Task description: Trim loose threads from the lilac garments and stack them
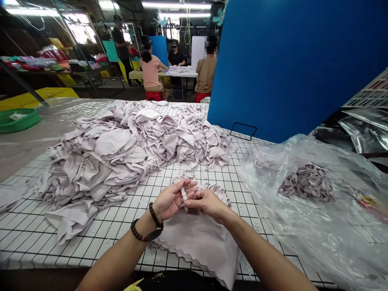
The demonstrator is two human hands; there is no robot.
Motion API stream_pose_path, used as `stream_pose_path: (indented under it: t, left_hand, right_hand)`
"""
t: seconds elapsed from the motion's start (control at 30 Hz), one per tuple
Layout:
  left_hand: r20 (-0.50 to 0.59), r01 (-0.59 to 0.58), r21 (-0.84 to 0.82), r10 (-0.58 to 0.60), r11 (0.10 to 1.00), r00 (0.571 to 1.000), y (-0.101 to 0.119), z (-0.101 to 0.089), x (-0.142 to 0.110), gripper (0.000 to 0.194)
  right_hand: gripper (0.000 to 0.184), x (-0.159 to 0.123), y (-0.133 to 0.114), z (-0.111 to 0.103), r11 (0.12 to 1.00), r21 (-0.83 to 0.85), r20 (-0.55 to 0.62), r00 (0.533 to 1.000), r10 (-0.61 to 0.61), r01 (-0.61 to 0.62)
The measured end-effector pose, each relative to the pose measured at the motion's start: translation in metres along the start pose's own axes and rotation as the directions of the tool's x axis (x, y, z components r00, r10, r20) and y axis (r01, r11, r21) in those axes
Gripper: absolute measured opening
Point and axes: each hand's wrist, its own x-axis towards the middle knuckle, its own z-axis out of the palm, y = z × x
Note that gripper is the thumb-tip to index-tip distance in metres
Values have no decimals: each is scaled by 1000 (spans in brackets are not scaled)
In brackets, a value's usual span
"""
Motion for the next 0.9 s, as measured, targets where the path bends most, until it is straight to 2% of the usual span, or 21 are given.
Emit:
stream_pose_path:
  t: [0.1, 0.23, 0.57, 0.77, 0.9]
  left_hand:
    - [-2, 18, -9, -18, 1000, 1000, 0, -1, 3, 21]
    - [11, 34, -33, -33, 999, 999, -1, -3, 6, 20]
    - [-48, 10, -50, -12, 999, 999, -7, -4, 11, 19]
    - [-125, -37, -78, 27, 996, 992, -13, -3, 15, 20]
    - [-154, -96, -53, 87, 994, 984, -19, -1, 14, 19]
  right_hand:
    - [32, 6, 4, 0, 997, 73, -6, 999, 39, -38]
    - [28, 10, 9, -1, 991, 132, 82, 996, 26, -37]
    - [34, 11, 12, 9, 977, 196, 89, 994, 62, -78]
    - [36, 14, 21, 16, 983, 172, 10, 998, 66, -67]
    - [33, 16, 26, 19, 987, 139, 6, 997, 77, -77]
